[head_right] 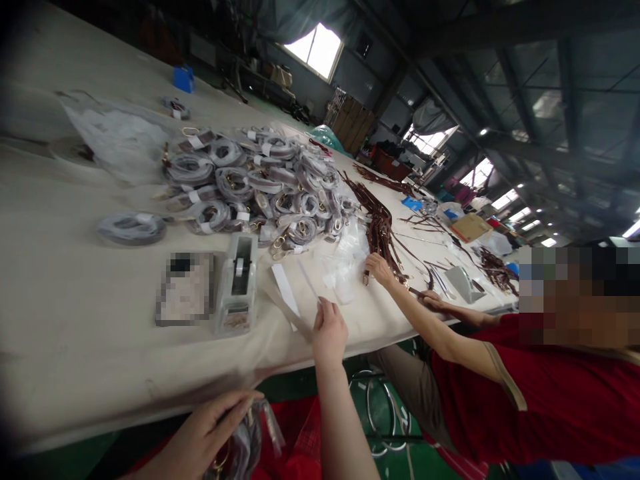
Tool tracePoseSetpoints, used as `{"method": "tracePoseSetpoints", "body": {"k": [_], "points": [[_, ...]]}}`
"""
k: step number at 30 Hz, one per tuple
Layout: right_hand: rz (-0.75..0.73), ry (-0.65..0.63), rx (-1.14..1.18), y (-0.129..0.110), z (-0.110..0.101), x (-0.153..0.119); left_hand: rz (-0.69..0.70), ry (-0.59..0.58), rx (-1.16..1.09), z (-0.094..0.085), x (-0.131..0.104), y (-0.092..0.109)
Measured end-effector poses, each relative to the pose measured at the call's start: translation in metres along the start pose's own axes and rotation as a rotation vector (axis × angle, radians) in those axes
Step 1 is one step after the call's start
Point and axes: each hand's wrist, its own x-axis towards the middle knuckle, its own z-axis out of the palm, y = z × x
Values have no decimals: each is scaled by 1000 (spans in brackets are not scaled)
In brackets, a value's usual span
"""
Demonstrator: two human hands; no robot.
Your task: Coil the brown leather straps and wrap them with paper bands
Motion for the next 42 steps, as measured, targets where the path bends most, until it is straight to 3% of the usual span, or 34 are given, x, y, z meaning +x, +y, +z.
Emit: {"method": "tracePoseSetpoints", "body": {"k": [3,7,9,11,18,25,30,37,39,42], "points": [[8,-141,169,-3,-48,-16,-8,6,1,-3,-2,4],[-5,-648,344,-15,-112,-45,-35,3,4,-4,-2,10],[-44,-862,343,-21,-132,-56,-41,5,-1,-1,-1,11],[-80,-968,306,-27,-142,-64,-34,6,-3,2,-1,12],[-270,-888,200,-47,-150,-77,-30,2,47,8,0,7],[-332,-798,27,-66,-147,-86,-26,22,65,7,-2,12],[-532,-780,-192,-82,-126,-90,-40,13,63,7,-4,15],[-722,-825,-237,-84,-67,-91,13,-44,36,5,-3,27],[-716,-833,-247,-80,-64,-88,24,-54,21,4,-2,28],[-646,-823,-215,-75,-77,-82,39,-47,56,2,-2,27]]}}
